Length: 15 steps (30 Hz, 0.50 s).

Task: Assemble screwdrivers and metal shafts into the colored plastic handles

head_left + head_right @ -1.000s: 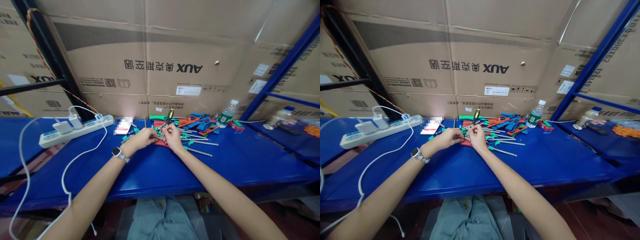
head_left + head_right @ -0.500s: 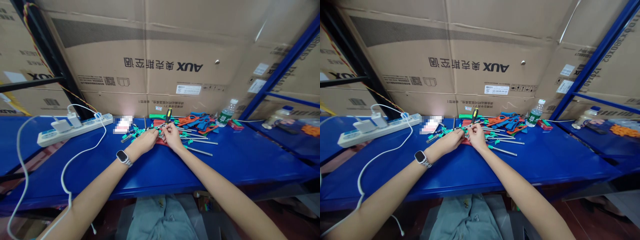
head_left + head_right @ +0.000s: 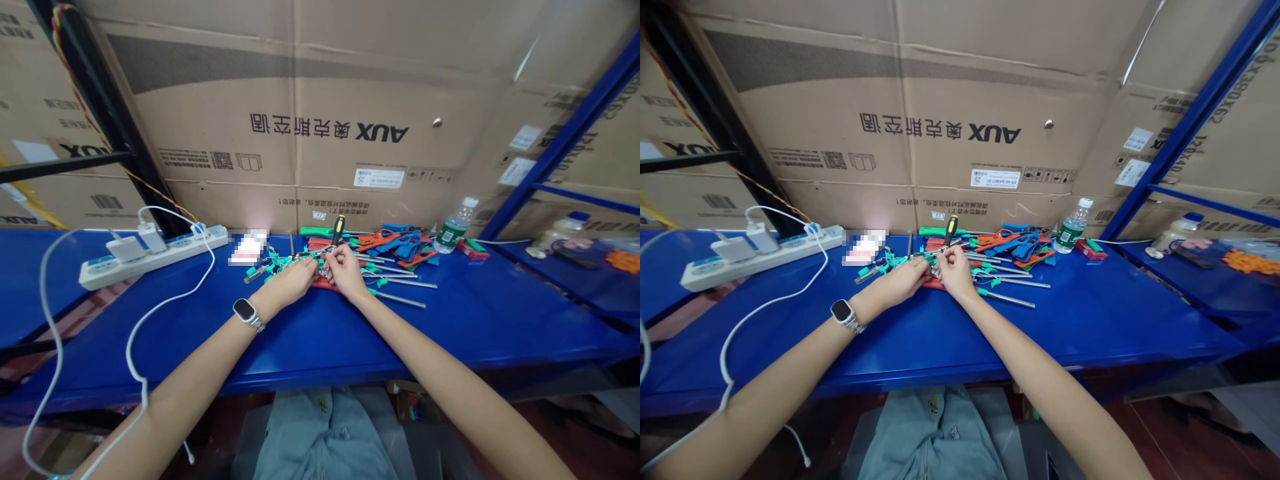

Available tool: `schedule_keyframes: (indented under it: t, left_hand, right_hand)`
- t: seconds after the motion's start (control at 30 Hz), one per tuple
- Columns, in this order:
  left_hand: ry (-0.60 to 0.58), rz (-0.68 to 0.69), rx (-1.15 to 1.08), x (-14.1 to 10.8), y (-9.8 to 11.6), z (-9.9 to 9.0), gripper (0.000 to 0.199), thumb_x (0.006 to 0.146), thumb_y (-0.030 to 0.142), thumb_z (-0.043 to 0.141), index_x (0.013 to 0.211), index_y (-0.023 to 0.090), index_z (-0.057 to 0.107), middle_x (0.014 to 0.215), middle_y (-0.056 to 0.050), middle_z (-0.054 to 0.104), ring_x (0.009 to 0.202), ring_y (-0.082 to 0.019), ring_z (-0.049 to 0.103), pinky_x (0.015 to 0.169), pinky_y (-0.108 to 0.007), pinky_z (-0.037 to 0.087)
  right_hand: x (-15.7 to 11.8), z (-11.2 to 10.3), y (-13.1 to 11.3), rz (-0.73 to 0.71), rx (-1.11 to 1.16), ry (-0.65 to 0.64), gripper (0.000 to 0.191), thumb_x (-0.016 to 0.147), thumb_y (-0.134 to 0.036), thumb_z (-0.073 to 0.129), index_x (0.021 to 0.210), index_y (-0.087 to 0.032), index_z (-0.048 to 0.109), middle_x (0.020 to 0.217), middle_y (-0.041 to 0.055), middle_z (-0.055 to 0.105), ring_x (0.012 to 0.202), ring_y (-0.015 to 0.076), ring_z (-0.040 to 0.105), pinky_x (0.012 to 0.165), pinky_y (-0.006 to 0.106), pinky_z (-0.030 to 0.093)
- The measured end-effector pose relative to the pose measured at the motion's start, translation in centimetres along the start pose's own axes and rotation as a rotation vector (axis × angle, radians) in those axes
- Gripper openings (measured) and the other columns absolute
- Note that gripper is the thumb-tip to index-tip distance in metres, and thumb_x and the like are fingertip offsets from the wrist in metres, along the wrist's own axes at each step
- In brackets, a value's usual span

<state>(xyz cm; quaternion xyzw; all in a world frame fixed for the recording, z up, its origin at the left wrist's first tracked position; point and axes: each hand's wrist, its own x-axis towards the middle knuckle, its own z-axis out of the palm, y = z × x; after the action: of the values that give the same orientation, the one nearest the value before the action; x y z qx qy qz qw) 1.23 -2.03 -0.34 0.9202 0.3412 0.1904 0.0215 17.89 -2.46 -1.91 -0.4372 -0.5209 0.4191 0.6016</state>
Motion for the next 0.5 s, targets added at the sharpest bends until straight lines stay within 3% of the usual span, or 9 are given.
schedule_keyframes:
  t: [0.1, 0.2, 0.27, 0.4, 0.5]
  left_hand:
    - [0.019, -0.036, 0.147, 0.1, 0.8, 0.6, 0.018, 0.101, 0.011, 0.037, 0.097, 0.015, 0.054, 0.096, -0.011, 0.062, 0.086, -0.023, 0.062, 0.08, -0.036, 0.051]
    - [0.037, -0.06, 0.18, 0.2, 1.0, 0.7, 0.016, 0.103, 0.018, 0.04, 0.097, 0.015, 0.055, 0.096, -0.012, 0.062, 0.088, -0.024, 0.063, 0.082, -0.037, 0.051]
    - [0.033, -0.052, 0.115, 0.1, 1.0, 0.2, 0.015, 0.103, 0.023, 0.044, 0.095, 0.015, 0.055, 0.097, -0.011, 0.062, 0.088, -0.024, 0.063, 0.082, -0.037, 0.052]
    - [0.022, -0.018, -0.083, -0.5, 0.5, -1.3, 0.019, 0.097, 0.036, 0.058, 0.099, 0.016, 0.057, 0.097, -0.009, 0.061, 0.088, -0.023, 0.062, 0.079, -0.036, 0.052]
    - [-0.01, -0.01, -0.084, -0.9, -0.2, -1.9, 0.029, 0.089, 0.039, 0.069, 0.106, 0.016, 0.063, 0.1, -0.009, 0.061, 0.094, -0.026, 0.061, 0.082, -0.039, 0.052]
  right_hand:
    - [0.2, -0.1, 0.3, -0.023, -0.013, 0.007, 0.039, 0.078, -0.053, 0.068, 0.084, -0.026, 0.04, 0.062, -0.0063, 0.06, 0.039, 0.0105, 0.048, 0.034, 0.022, 0.037]
    - [0.6, -0.4, 0.6, -0.136, -0.04, 0.06, 0.037, 0.075, -0.049, 0.072, 0.079, -0.024, 0.046, 0.068, -0.0041, 0.058, 0.048, 0.01, 0.051, 0.041, 0.022, 0.042]
    - [0.7, -0.6, 0.6, -0.178, -0.046, 0.077, 0.036, 0.074, -0.048, 0.074, 0.078, -0.023, 0.048, 0.07, -0.0031, 0.057, 0.051, 0.0105, 0.052, 0.043, 0.023, 0.043]
    - [0.6, -0.7, 0.1, -0.098, -0.011, 0.03, 0.038, 0.072, -0.049, 0.076, 0.084, -0.024, 0.05, 0.068, -0.0047, 0.057, 0.043, 0.0106, 0.048, 0.035, 0.024, 0.039]
    - [0.2, -0.6, -0.7, -0.098, 0.016, 0.006, 0.038, 0.072, -0.047, 0.077, 0.086, -0.023, 0.051, 0.069, -0.0048, 0.058, 0.043, 0.0103, 0.052, 0.035, 0.023, 0.042]
